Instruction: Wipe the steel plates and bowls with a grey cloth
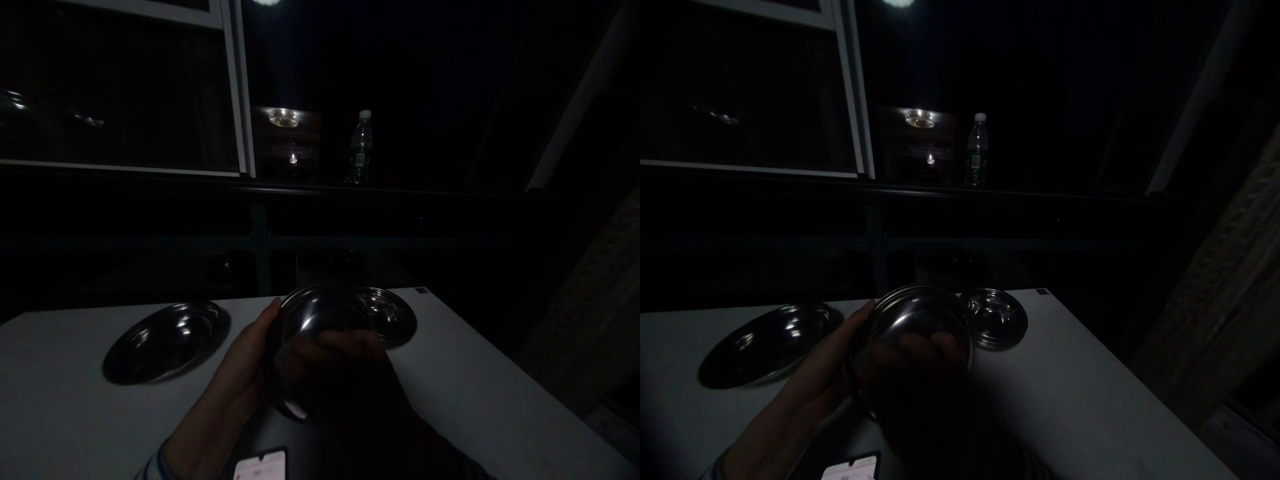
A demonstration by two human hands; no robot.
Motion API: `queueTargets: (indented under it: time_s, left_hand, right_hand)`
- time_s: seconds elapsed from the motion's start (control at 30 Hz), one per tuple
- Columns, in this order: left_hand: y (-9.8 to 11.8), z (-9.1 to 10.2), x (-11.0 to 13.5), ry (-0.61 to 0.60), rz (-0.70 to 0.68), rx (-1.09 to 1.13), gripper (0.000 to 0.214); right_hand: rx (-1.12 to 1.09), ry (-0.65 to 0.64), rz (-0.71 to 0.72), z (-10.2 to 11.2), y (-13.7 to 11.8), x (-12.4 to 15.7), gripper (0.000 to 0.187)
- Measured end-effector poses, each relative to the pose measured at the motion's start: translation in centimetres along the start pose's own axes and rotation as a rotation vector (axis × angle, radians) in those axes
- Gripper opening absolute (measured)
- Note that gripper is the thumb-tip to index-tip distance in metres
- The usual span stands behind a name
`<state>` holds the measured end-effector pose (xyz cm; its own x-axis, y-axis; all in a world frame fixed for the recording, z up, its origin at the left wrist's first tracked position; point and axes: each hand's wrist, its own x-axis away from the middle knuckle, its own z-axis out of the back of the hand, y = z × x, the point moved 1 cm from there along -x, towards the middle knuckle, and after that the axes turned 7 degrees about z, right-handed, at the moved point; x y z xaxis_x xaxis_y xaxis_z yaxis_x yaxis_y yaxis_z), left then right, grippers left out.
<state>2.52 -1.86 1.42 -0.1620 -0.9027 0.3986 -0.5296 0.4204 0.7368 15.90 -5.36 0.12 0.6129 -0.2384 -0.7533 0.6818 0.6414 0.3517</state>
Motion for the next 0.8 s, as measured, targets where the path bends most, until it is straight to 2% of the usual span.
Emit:
queueTargets:
  time_s: [0.13,0.2,0.33,0.53,0.7,0.8]
  left_hand:
    - [0.0,0.0,-0.1,0.012,0.031,-0.009,0.029]
    - [0.1,0.1,-0.2,0.018,0.025,0.014,0.029]
    - [0.4,0.3,-0.6,0.070,-0.076,0.115,0.029]
    - [0.9,0.4,-0.4,0.061,-0.090,0.157,0.029]
    - [2.2,0.9,0.2,0.073,-0.223,0.319,0.029]
    - [2.2,1.0,0.5,0.041,-0.216,0.311,0.027]
  right_hand:
    - [0.028,-0.016,-0.134,0.0,0.9,0.0,0.026]
    - [0.034,0.006,-0.114,-0.3,0.8,0.3,0.024]
    - [0.012,0.045,0.009,-1.3,-0.4,0.2,0.025]
    - [0.003,0.020,-0.124,-1.0,0.1,-1.8,0.023]
    - [-0.021,0.069,-0.059,-1.3,-1.2,-3.3,0.023]
    - [0.001,0.103,-0.054,-1.5,-1.7,-4.2,0.022]
